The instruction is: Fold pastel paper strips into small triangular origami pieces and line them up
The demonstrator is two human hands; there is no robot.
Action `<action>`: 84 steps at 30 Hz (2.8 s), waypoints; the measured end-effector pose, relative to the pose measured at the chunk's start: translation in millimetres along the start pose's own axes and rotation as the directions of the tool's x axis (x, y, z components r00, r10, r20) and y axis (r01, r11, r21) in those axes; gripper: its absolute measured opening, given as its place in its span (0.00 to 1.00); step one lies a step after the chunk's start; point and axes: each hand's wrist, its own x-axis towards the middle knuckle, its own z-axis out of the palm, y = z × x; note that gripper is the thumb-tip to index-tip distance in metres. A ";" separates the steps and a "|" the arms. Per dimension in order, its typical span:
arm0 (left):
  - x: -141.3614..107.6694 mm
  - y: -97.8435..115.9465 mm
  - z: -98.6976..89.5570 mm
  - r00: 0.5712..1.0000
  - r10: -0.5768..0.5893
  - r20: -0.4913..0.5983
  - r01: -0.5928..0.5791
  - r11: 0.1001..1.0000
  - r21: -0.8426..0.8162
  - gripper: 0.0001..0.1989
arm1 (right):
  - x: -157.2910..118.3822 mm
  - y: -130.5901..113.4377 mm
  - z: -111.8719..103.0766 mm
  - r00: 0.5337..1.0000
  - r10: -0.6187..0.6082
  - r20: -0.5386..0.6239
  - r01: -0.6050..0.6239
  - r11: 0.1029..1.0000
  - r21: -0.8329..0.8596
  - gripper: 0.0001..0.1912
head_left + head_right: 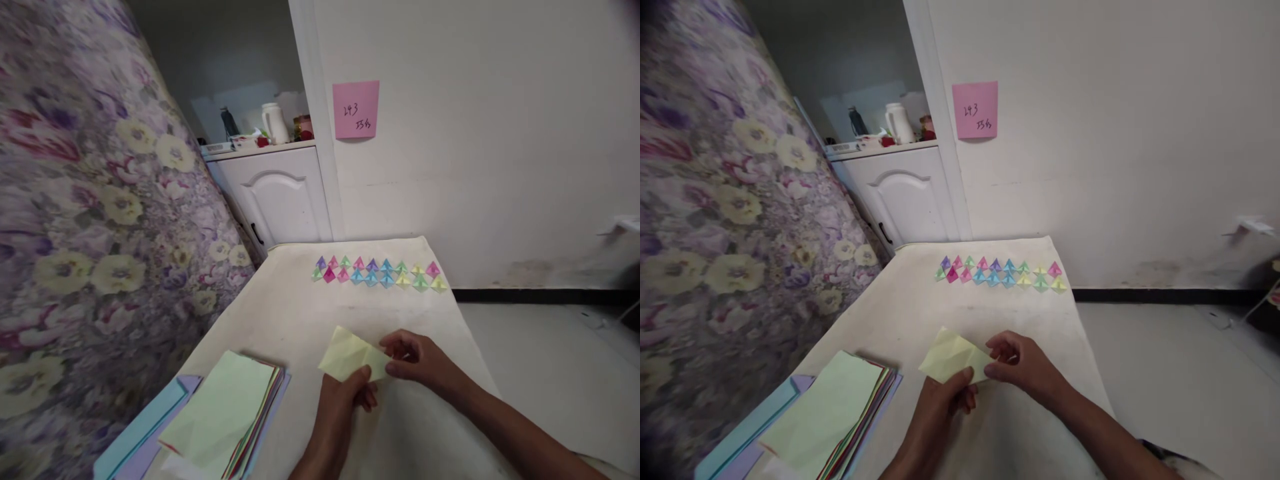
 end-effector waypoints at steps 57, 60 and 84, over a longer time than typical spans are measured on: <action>5.8 -16.8 0.4 0.996 -0.054 0.067 0.058 0.997 -0.060 0.10 | -4.1 8.3 20.0 0.995 0.097 -0.001 -0.093 0.952 0.292 0.15; 8.3 -18.3 -1.3 0.995 -0.071 0.073 0.076 0.995 -0.069 0.10 | -3.1 9.8 19.6 0.996 0.088 -0.020 -0.081 0.968 0.236 0.15; 6.8 -11.9 -5.8 0.996 -0.050 0.069 0.056 0.995 -0.087 0.10 | -5.7 14.1 22.7 0.995 0.097 -0.003 -0.092 0.954 0.285 0.13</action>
